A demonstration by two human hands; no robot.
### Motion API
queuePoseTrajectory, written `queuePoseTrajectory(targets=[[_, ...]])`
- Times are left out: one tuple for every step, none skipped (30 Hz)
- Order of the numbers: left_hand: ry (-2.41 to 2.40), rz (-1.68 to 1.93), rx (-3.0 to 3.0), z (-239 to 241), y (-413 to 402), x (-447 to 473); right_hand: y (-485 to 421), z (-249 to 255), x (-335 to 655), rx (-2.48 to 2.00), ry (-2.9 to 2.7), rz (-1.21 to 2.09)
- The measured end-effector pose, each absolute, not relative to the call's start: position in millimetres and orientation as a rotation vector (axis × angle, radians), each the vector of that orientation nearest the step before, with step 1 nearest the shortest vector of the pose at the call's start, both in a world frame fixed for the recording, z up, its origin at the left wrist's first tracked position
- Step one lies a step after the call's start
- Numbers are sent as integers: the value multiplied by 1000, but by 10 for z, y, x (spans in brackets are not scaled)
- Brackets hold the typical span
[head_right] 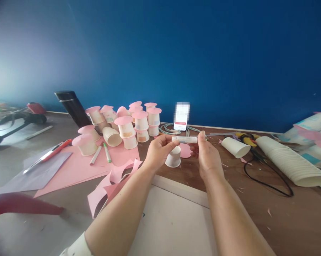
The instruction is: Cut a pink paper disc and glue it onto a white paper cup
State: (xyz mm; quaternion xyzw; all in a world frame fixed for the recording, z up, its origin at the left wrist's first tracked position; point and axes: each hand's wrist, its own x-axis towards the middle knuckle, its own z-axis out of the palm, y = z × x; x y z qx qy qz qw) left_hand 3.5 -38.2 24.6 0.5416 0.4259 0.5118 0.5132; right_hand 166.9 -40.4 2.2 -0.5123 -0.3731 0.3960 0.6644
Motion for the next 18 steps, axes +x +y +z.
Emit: queuePoseTrajectory(targets=[[1033, 1232, 1290, 248, -382, 35, -422, 66, 1640, -1154, -791, 963], [1040, 1232, 1279, 253, -381, 33, -444, 110, 1613, -1110, -790, 1021], [1045, 1233, 1271, 258, -379, 31, -466, 149, 1591, -1068, -805, 1066], [1048, 1232, 1266, 263, -377, 29, -486, 178, 1576, -1030, -828, 1086], [1046, 1231, 1265, 268, -376, 26, -501, 196, 1568, -1003, -854, 1086], [1044, 1231, 1265, 272, -375, 24, -509, 201, 1567, -995, -869, 1069], [1041, 1232, 1264, 275, -375, 22, -511, 197, 1572, -1001, -875, 1045], [1038, 1234, 1264, 275, -375, 20, -506, 186, 1580, -1015, -870, 1020], [1032, 1237, 1265, 274, -375, 19, -498, 171, 1589, -1031, -858, 1002], [1024, 1243, 1268, 271, -375, 18, -486, 154, 1599, -1047, -841, 990], [1017, 1247, 1271, 265, -375, 18, -473, 138, 1607, -1059, -819, 977], [1009, 1247, 1277, 258, -374, 18, -460, 123, 1614, -1071, -799, 960], [1001, 1244, 1282, 250, -372, 18, -448, 110, 1620, -1086, -787, 939], [993, 1241, 1288, 243, -369, 19, -438, 97, 1626, -1107, -781, 912], [986, 1238, 1293, 235, -366, 20, -428, 83, 1634, -1134, -779, 884], [978, 1234, 1299, 229, -364, 21, -419, 66, 1645, -1163, -777, 858], [970, 1229, 1306, 224, -363, 23, -409, 45, 1659, -1186, -780, 834], [961, 1226, 1312, 221, -362, 25, -400, 21, 1676, -1190, -803, 819]])
